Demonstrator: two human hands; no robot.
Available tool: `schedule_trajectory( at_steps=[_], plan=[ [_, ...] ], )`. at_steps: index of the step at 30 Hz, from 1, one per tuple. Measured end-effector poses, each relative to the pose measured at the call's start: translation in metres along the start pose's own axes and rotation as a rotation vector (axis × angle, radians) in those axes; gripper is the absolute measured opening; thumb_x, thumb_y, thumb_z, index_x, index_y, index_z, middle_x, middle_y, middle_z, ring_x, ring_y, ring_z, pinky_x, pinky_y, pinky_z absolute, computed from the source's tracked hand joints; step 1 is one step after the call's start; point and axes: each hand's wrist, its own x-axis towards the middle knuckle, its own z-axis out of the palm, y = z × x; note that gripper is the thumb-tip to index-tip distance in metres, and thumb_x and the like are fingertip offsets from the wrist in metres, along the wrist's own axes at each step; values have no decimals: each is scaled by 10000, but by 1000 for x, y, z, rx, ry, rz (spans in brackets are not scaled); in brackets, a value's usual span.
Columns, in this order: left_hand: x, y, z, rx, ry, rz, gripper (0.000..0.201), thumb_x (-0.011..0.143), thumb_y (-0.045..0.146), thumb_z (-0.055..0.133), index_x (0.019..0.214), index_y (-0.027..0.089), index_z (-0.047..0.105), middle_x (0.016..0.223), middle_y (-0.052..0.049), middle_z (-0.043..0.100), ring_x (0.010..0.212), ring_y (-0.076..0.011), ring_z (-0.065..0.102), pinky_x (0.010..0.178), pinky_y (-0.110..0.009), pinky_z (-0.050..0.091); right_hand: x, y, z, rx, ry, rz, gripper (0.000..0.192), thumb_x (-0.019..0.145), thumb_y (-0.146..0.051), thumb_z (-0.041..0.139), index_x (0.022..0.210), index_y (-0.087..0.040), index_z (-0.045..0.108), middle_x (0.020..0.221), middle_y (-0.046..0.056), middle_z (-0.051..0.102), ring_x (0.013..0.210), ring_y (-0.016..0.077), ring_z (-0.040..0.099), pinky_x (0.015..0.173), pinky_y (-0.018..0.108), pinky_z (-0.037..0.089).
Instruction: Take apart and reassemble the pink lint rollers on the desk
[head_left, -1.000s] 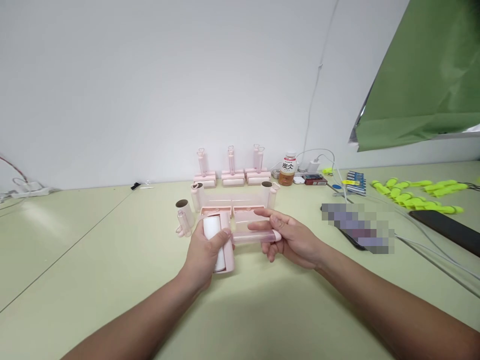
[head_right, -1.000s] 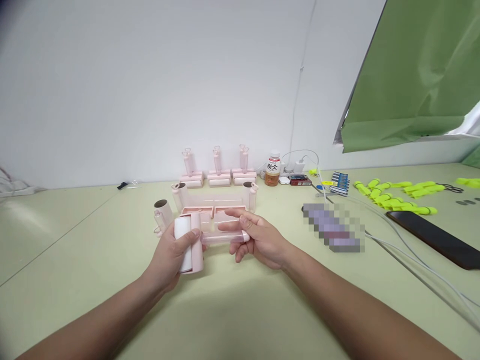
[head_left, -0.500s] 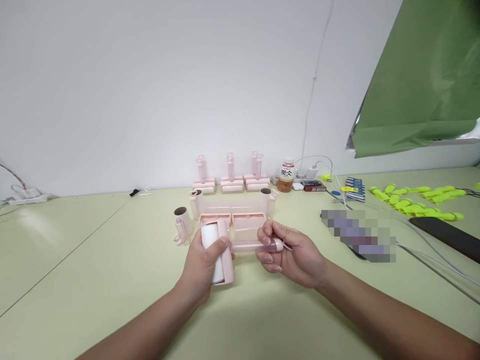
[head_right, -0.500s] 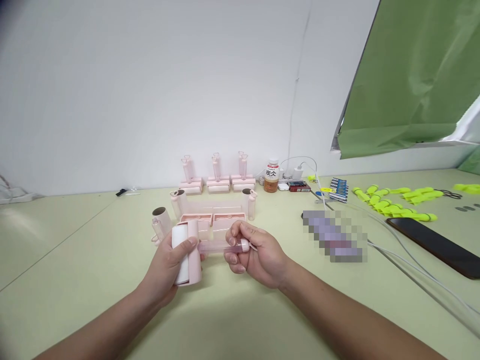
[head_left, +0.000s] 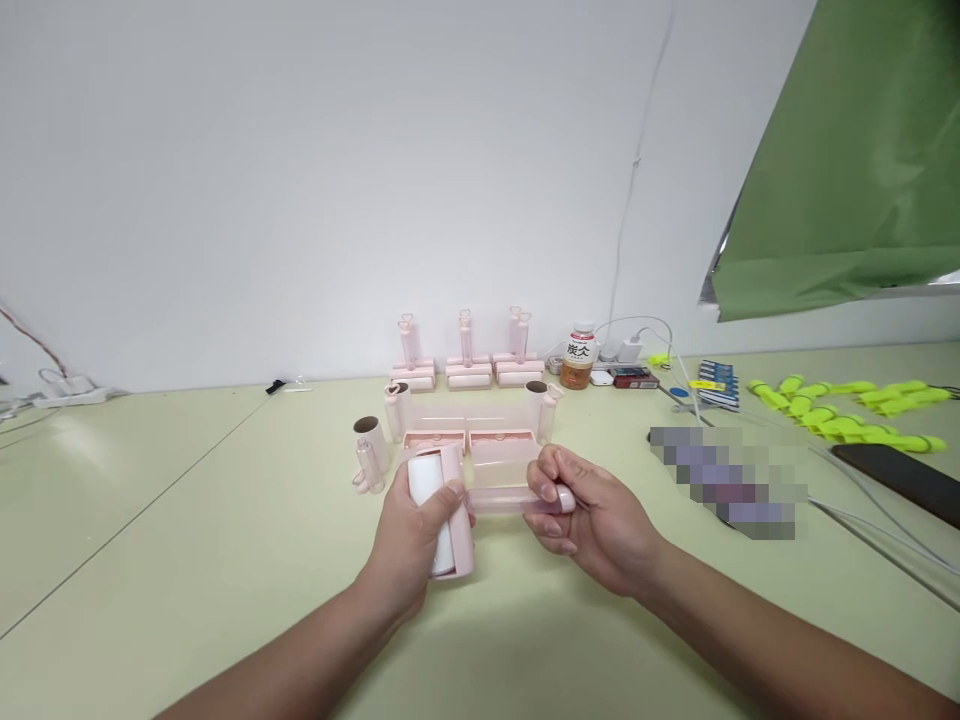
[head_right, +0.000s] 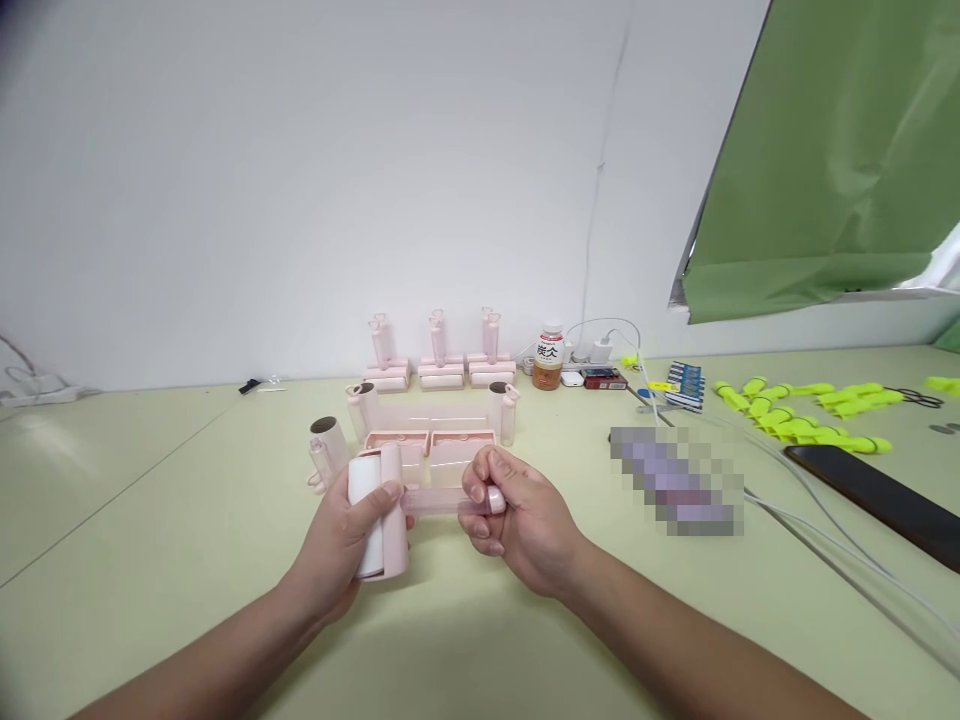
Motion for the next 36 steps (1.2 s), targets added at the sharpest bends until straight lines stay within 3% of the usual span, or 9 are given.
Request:
schedule_trajectory(
  at_steps=[15, 19, 22, 25, 30, 36],
  plan=[
    [-4, -2, 0, 7, 7, 21, 519, 698, 408, 748, 1093, 197, 486, 761, -14, 625, 603, -163, 615, 516, -254, 486, 1, 7, 3, -99, 61, -127, 370, 874, -483, 587, 690, -191, 454, 662, -46, 447, 428, 63, 419, 367, 177, 229],
    [3, 0, -6, 14, -32, 51, 499, 729, 394, 731, 1117, 199, 485, 831, -33, 638, 630, -163, 620, 546, -271, 505, 3, 3, -1, -108, -3, -132, 318, 909, -458, 546, 735, -195, 505, 680, -38, 491, 431, 72, 455, 361, 182, 289],
    [13, 3, -12, 27, -127, 122, 463, 744, 381, 725, 1096, 188, 494, 803, -27, 628, 610, -160, 615, 557, -284, 510, 3, -5, -7, -123, -166, -58, 296, 919, -464, 523, 828, -191, 589, 773, 6, 560, 588, 147, 593, 498, 289, 486],
    [21, 5, -15, 44, -169, 171, 457, 735, 371, 735, 1071, 189, 484, 748, -9, 617, 553, -157, 600, 519, -286, 502, 3, -10, -12, -76, -284, 26, 403, 923, -526, 475, 876, -163, 642, 845, 46, 578, 770, 223, 645, 683, 402, 542],
    [21, 5, -13, -23, -191, 119, 455, 720, 365, 743, 1051, 184, 489, 730, -8, 605, 560, -159, 595, 510, -281, 491, 7, -10, -15, -123, -221, -71, 248, 961, -296, 482, 864, -156, 661, 909, 46, 594, 730, 170, 652, 574, 294, 551],
    [18, 9, -13, -96, -194, 46, 448, 711, 365, 749, 1029, 171, 499, 762, -26, 606, 571, -156, 594, 514, -287, 500, 5, -21, -18, -178, -177, -32, 220, 967, -243, 455, 1056, -199, 652, 1282, 108, 573, 853, 236, 716, 653, 357, 605]
  ],
)
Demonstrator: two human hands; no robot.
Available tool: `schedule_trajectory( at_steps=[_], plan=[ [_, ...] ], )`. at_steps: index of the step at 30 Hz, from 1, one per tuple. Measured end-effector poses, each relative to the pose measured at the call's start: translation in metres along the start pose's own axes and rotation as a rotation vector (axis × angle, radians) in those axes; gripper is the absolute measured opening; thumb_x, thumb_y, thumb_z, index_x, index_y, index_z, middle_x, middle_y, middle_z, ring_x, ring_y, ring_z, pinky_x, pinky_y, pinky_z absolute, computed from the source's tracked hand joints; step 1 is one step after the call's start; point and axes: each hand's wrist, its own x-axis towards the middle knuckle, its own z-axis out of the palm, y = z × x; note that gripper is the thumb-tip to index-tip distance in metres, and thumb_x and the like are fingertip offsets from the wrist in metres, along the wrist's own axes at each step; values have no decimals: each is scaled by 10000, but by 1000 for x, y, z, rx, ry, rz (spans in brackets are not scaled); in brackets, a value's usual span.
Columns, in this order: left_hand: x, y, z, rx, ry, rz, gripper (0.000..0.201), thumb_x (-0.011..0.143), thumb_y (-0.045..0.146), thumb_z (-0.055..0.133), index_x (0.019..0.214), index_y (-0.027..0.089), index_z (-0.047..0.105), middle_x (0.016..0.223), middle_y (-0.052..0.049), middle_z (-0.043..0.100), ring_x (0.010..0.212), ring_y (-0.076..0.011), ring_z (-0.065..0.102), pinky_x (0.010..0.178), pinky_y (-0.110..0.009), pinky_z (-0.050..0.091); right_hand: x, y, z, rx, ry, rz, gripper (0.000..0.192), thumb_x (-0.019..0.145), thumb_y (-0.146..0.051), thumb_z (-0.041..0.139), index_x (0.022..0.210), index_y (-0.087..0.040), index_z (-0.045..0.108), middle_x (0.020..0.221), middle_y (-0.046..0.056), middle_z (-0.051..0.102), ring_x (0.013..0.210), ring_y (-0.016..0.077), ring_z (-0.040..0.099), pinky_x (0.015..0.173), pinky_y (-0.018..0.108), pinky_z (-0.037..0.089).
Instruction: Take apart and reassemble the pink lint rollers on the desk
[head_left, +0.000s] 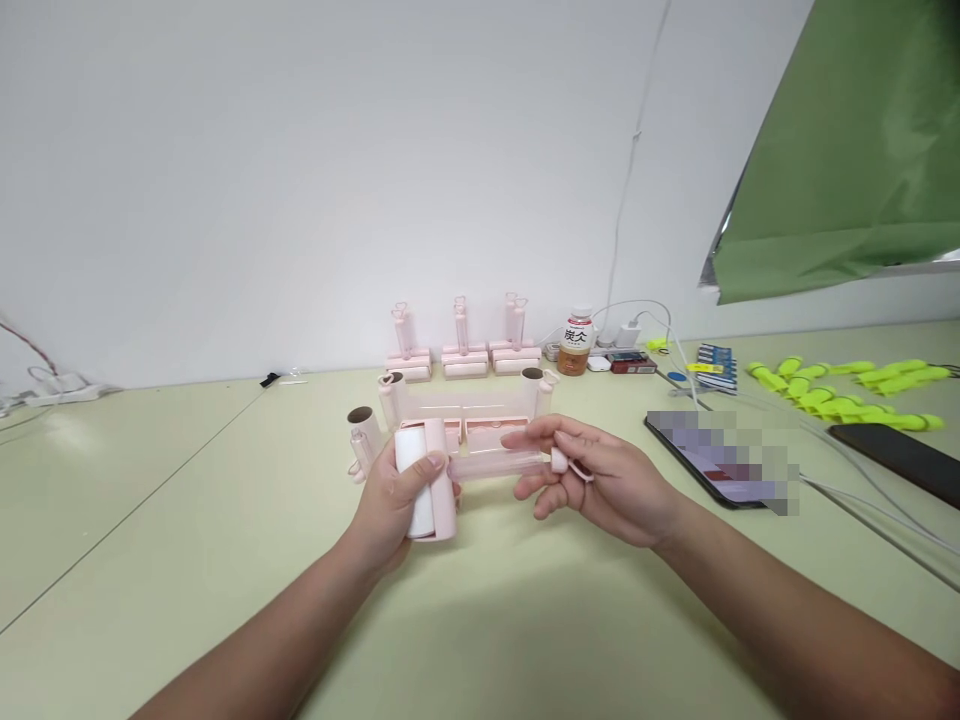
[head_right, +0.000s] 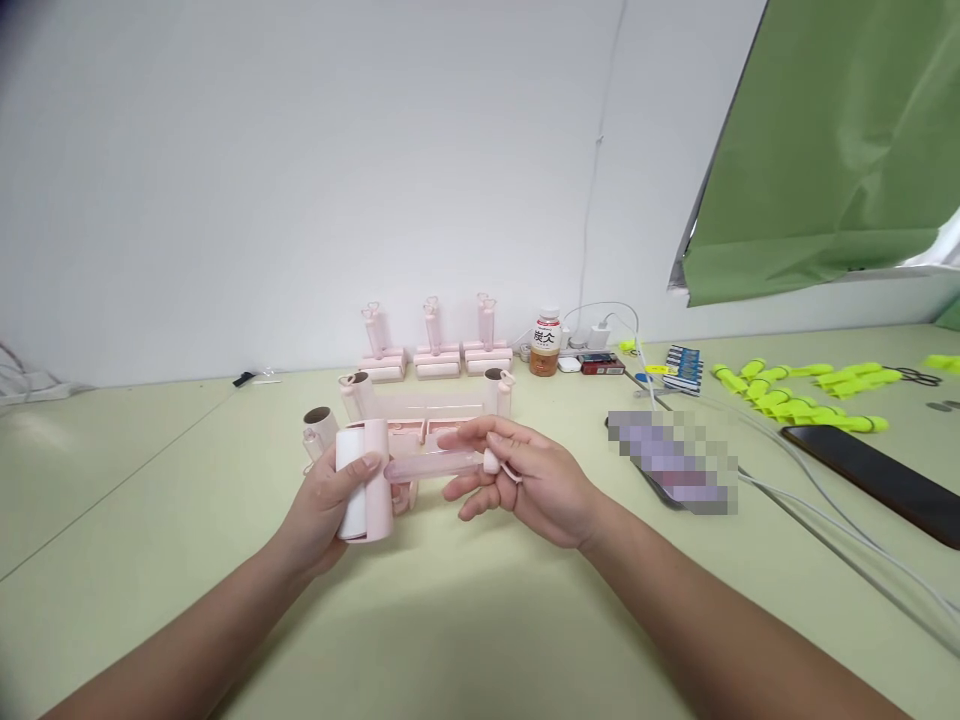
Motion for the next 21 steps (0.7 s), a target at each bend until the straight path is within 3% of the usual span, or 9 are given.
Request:
schedule_trajectory(
  at_steps=[8, 14, 21],
  plan=[
    [0, -3, -1, 53, -4, 46, 478, 720, 361, 749, 1087, 173, 508, 813, -30, 606, 599, -153, 599, 547, -290, 500, -1, 1, -1, 18, -34, 61, 272, 965, -248, 445, 1167, -233, 626, 1411, 118, 506, 903, 281, 723, 691, 403, 610],
    [-1, -6, -1, 146, 10, 80, 476, 724, 377, 744, 1083, 181, 502, 813, -24, 609, 642, -162, 608, 570, -282, 496, 0, 10, 0, 22, 1, 50, 210, 938, -223, 492, 1082, -200, 644, 1256, 115, 609, 837, 259, 724, 690, 433, 605],
    [-4, -3, 1, 157, -17, 44, 496, 697, 386, 755, 1072, 178, 505, 796, -26, 609, 634, -171, 612, 555, -286, 501, 3, 20, -3, 131, -123, 10, 174, 926, -203, 504, 980, -163, 664, 926, 47, 627, 706, 177, 655, 579, 370, 597]
  ],
)
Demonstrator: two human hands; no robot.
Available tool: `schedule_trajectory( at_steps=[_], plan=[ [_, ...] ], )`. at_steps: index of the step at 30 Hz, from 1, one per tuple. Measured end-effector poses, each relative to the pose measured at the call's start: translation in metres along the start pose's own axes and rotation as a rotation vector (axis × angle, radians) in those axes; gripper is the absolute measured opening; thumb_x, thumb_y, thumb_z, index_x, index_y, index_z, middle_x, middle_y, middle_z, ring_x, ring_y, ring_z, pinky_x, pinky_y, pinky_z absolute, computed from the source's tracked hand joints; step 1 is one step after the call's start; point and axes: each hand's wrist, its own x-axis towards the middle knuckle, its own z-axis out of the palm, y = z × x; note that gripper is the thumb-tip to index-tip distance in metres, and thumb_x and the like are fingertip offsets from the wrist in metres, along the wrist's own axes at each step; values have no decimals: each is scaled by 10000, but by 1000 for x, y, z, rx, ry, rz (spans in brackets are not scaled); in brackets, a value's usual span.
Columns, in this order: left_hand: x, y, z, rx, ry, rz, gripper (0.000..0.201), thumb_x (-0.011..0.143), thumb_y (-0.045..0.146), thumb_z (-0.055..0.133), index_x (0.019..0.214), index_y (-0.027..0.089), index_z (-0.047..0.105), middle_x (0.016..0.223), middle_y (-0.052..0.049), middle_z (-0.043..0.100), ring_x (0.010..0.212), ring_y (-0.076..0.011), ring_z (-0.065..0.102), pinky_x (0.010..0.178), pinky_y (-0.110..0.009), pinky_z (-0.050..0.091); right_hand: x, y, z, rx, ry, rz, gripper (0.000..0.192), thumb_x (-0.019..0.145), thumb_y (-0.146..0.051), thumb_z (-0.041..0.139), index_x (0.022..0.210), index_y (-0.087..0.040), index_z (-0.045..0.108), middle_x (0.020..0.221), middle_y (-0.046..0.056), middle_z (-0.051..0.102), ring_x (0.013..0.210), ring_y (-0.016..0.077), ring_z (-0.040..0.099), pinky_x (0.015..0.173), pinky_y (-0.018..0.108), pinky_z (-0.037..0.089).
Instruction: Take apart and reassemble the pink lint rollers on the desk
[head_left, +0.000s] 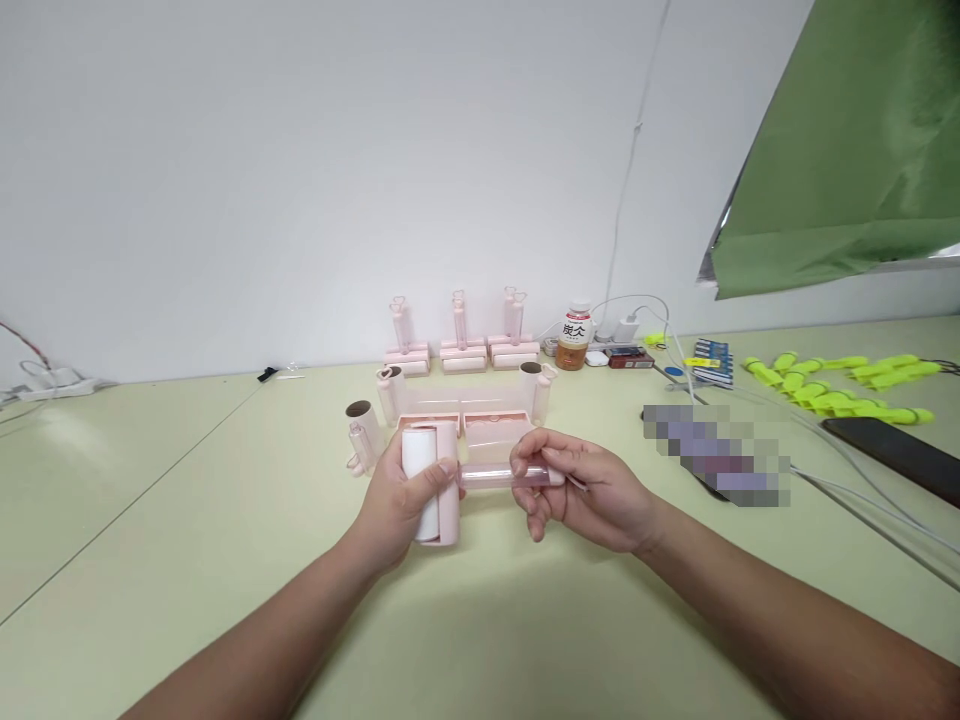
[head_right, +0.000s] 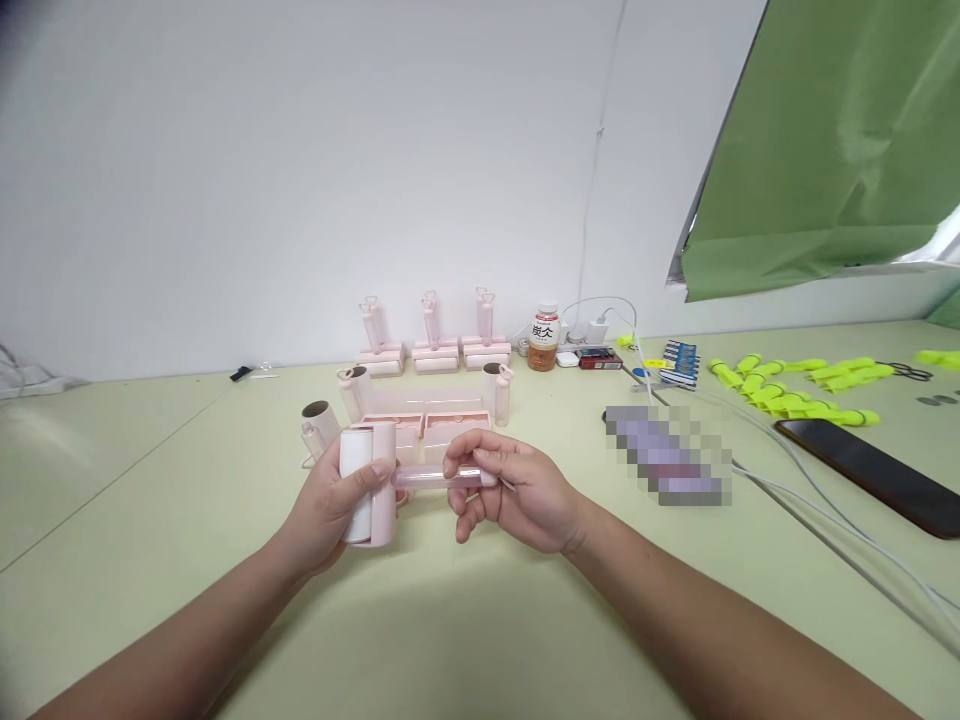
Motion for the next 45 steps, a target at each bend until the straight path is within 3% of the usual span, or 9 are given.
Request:
schedule_trajectory(
  at_steps=[4, 9, 11, 19, 22, 25, 28, 35, 45],
  plan=[
    [1, 2, 0, -24, -20, -8, 476, 699, 377, 754, 1053, 182, 502, 785, -19, 597, 628, -168, 607, 552, -289, 506, -2, 1, -2, 12, -38, -29, 171, 905, -211, 538, 977, -146, 679, 898, 56, 622, 702, 179, 644, 513, 313, 573],
    [4, 3, -3, -85, -84, -57, 481, 712, 384, 747, 1073, 183, 501, 796, -22, 597, 611, -158, 603, 544, -283, 506, -6, -4, 3, -63, -67, -20, 239, 931, -254, 507, 1077, -174, 679, 1206, 126, 601, 839, 258, 700, 566, 353, 586],
    [4, 3, -3, -90, -80, -57, 478, 708, 380, 752, 1064, 177, 506, 793, -23, 598, 613, -157, 602, 550, -283, 508, -7, -6, 6, -83, -51, -11, 241, 933, -249, 503, 1083, -180, 678, 1236, 130, 593, 857, 269, 706, 610, 378, 588],
    [4, 2, -3, -58, -58, -37, 490, 701, 368, 760, 1072, 194, 491, 784, -8, 595, 601, -172, 613, 542, -298, 501, -1, 4, 7, -20, 64, -63, 100, 837, -171, 578, 828, -157, 677, 803, 39, 613, 615, 156, 604, 518, 313, 519],
    [4, 3, -4, -76, -74, -43, 491, 697, 374, 764, 1069, 197, 498, 779, -8, 602, 604, -174, 614, 548, -301, 502, -2, 3, 7, 6, 8, -54, 124, 830, -222, 591, 880, -161, 687, 850, 55, 624, 657, 178, 615, 512, 313, 505],
    [5, 4, -5, -97, -98, -50, 458, 712, 371, 754, 1050, 187, 504, 771, -13, 605, 608, -170, 609, 554, -298, 500, -5, -1, 6, -20, -40, -35, 187, 860, -246, 554, 975, -173, 682, 1025, 93, 641, 731, 221, 654, 530, 351, 521],
    [6, 3, -6, -107, -113, -52, 456, 716, 372, 749, 1043, 182, 496, 775, -17, 601, 608, -167, 608, 548, -294, 499, -7, -3, 6, -75, -29, -28, 209, 879, -208, 509, 993, -165, 679, 1108, 115, 634, 769, 249, 676, 575, 388, 530],
    [7, 0, -5, -84, -67, -57, 493, 705, 369, 759, 1074, 196, 481, 795, -2, 592, 604, -151, 605, 556, -295, 511, -2, 6, 11, 26, 66, -54, 111, 786, -120, 542, 765, -163, 642, 771, 24, 584, 587, 160, 576, 503, 309, 441],
    [2, -5, 4, -90, -18, -101, 506, 690, 406, 763, 1049, 205, 468, 747, 5, 608, 586, -160, 623, 507, -261, 490, -1, 10, 14, 134, 244, -60, 80, 665, -109, 574, 643, -179, 540, 646, -28, 490, 457, 74, 368, 427, 196, 171]
  ],
)
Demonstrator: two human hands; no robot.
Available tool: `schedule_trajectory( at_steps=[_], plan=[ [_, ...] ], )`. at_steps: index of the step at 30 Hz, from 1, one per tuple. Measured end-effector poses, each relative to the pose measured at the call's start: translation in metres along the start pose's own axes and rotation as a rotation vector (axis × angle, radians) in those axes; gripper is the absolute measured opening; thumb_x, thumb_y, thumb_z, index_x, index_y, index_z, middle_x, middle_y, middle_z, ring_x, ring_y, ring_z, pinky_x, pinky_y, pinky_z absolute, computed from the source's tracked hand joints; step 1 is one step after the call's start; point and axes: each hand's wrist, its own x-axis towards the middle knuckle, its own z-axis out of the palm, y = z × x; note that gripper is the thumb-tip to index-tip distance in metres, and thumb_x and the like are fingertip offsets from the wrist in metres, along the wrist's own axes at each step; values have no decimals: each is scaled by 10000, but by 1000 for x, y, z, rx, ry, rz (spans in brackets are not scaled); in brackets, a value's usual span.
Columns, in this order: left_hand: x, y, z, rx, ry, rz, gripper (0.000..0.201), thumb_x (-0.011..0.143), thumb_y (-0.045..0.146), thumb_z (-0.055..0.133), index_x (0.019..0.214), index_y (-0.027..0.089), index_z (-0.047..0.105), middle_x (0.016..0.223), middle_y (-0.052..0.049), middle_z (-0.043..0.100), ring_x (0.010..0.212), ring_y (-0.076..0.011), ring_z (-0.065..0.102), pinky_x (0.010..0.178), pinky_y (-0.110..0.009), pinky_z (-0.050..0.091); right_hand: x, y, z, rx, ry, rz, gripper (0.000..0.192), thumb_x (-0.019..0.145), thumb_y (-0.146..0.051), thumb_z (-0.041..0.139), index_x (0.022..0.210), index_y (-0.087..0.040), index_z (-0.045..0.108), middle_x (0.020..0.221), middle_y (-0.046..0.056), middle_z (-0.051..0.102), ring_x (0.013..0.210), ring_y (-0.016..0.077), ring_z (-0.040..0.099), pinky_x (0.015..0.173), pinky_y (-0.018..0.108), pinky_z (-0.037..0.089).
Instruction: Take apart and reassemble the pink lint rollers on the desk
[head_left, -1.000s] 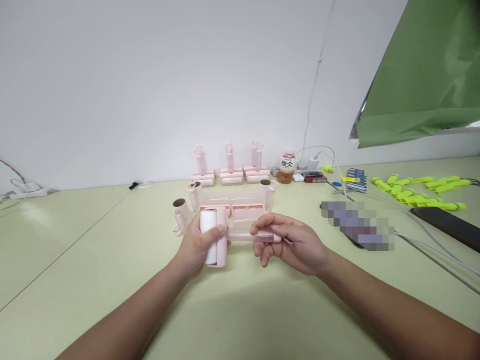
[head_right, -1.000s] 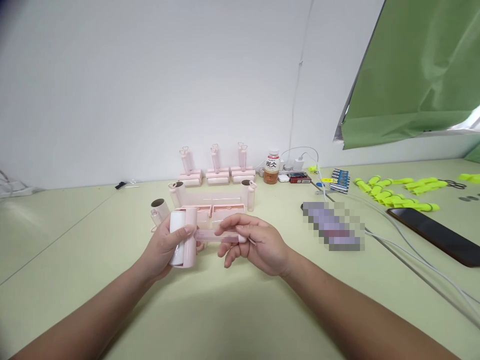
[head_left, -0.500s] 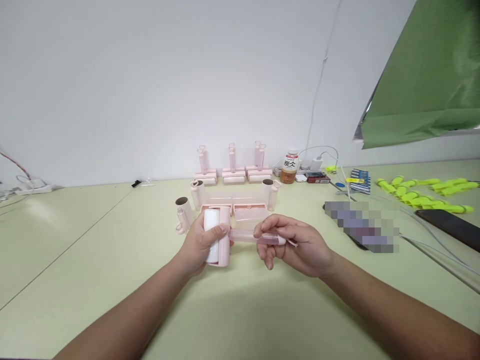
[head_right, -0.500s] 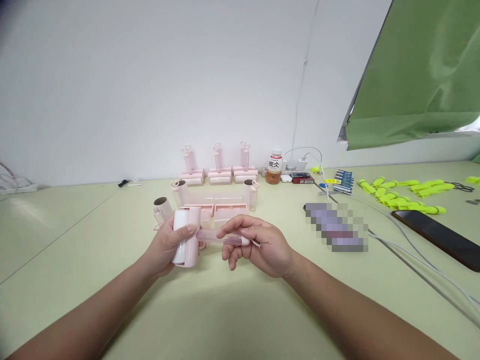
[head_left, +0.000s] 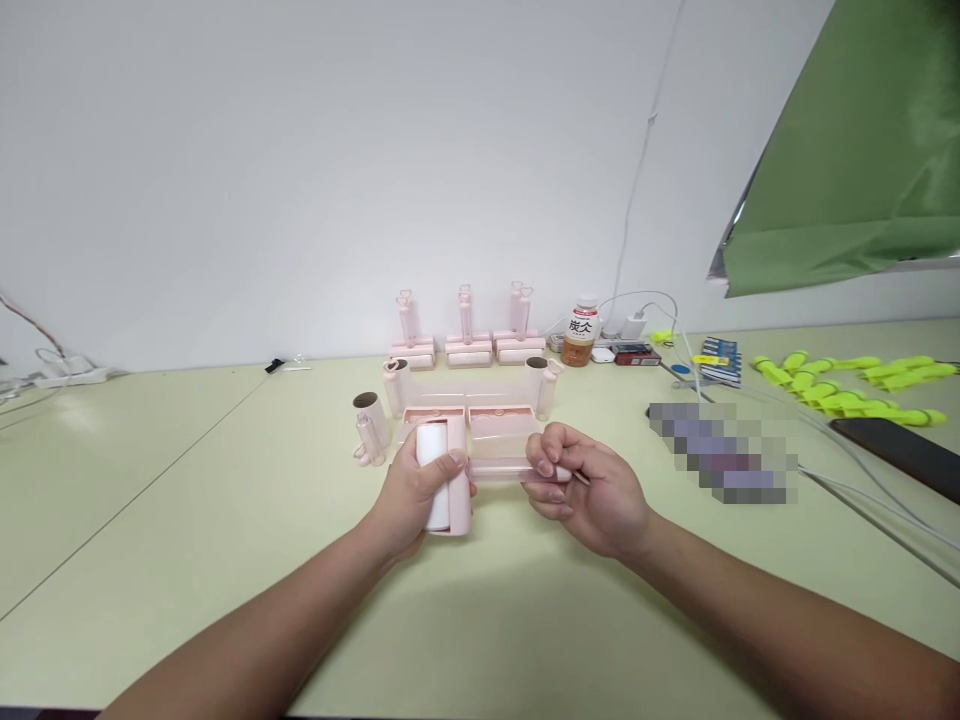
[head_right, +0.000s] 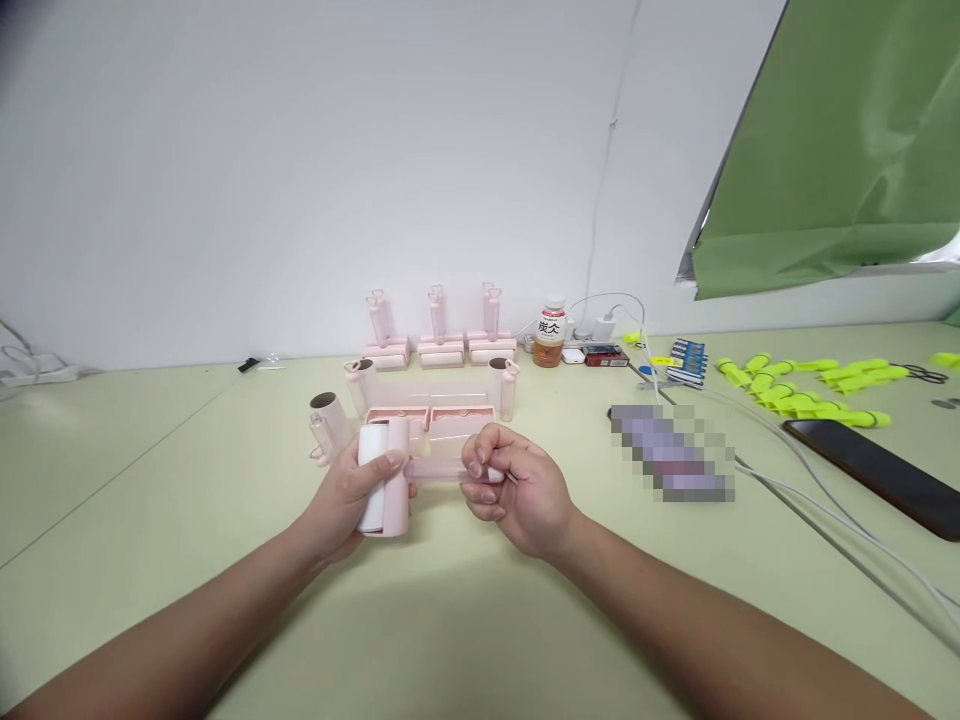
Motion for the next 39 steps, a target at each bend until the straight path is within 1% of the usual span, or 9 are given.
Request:
schedule_trajectory(
  at_steps=[8, 11, 14, 20, 25, 28, 32, 36, 39],
  plan=[
    [-3, -3, 2, -5, 34, 2, 530, 668, 412, 776, 1051, 206, 474, 747, 4, 615, 584, -168, 631, 518, -273, 495, 0, -3, 0, -34, -17, 2, 94, 675, -116, 570, 635, -174, 507, 625, -36, 470, 437, 57, 328, 403, 178, 177],
    [-4, 6, -1, -21, -15, 35, 509, 683, 387, 767, 1067, 194, 496, 763, -15, 632, 596, -174, 627, 530, -285, 499, -1, -7, 5, -146, -60, -55, 10, 751, -189, 578, 751, -185, 587, 789, 11, 590, 456, 80, 452, 377, 203, 290],
    [-3, 14, -7, -101, -77, 31, 449, 701, 356, 748, 1050, 169, 536, 754, -44, 641, 612, -196, 626, 558, -322, 513, 1, -13, 4, -327, -22, -76, 166, 790, -264, 601, 946, -208, 610, 996, 48, 624, 542, 123, 573, 415, 260, 435],
    [1, 28, -18, -387, -208, -167, 502, 802, 522, 514, 1095, 134, 637, 1122, -170, 650, 743, -257, 659, 655, -420, 545, 10, -17, -10, -404, 61, 150, 249, 856, -408, 627, 779, -186, 545, 548, -74, 455, 371, 33, 295, 339, 150, 246],
    [-9, 27, -10, -269, -388, 8, 478, 797, 453, 589, 1198, 196, 632, 1351, -141, 539, 1055, -350, 621, 796, -471, 542, 11, -2, -7, -51, -12, 204, 189, 845, -357, 662, 849, -206, 548, 651, -53, 531, 453, 54, 437, 405, 166, 371],
    [-11, 9, -6, -63, -379, 181, 472, 787, 340, 693, 1243, 268, 595, 1343, -109, 555, 1041, -298, 624, 821, -434, 535, 11, 14, -3, -71, -61, 231, 224, 874, -405, 622, 841, -200, 539, 677, -42, 548, 475, 62, 466, 440, 187, 427],
    [-7, -9, -9, 183, -237, 296, 356, 849, 412, 640, 1147, 219, 616, 1005, -102, 695, 788, -196, 643, 716, -334, 505, 14, 17, -7, -548, -96, 143, 312, 884, -515, 560, 958, -212, 564, 754, -6, 577, 539, 113, 520, 483, 264, 474],
    [-4, -4, -12, 180, -179, 307, 424, 831, 544, 605, 1057, 185, 597, 847, -69, 669, 712, -178, 625, 631, -290, 469, 22, -4, -30, -1269, 57, -322, 233, 856, -401, 616, 1019, -236, 628, 972, 69, 650, 861, 228, 583, 758, 395, 493],
    [-4, 1, -11, 215, -140, 270, 428, 804, 583, 610, 938, 178, 581, 654, -2, 574, 543, -126, 540, 513, -248, 421, 29, -15, -46, -1555, 51, -463, 309, 857, -296, 585, 1162, -262, 612, 1272, 92, 591, 1188, 308, 469, 976, 511, 393]
  ],
)
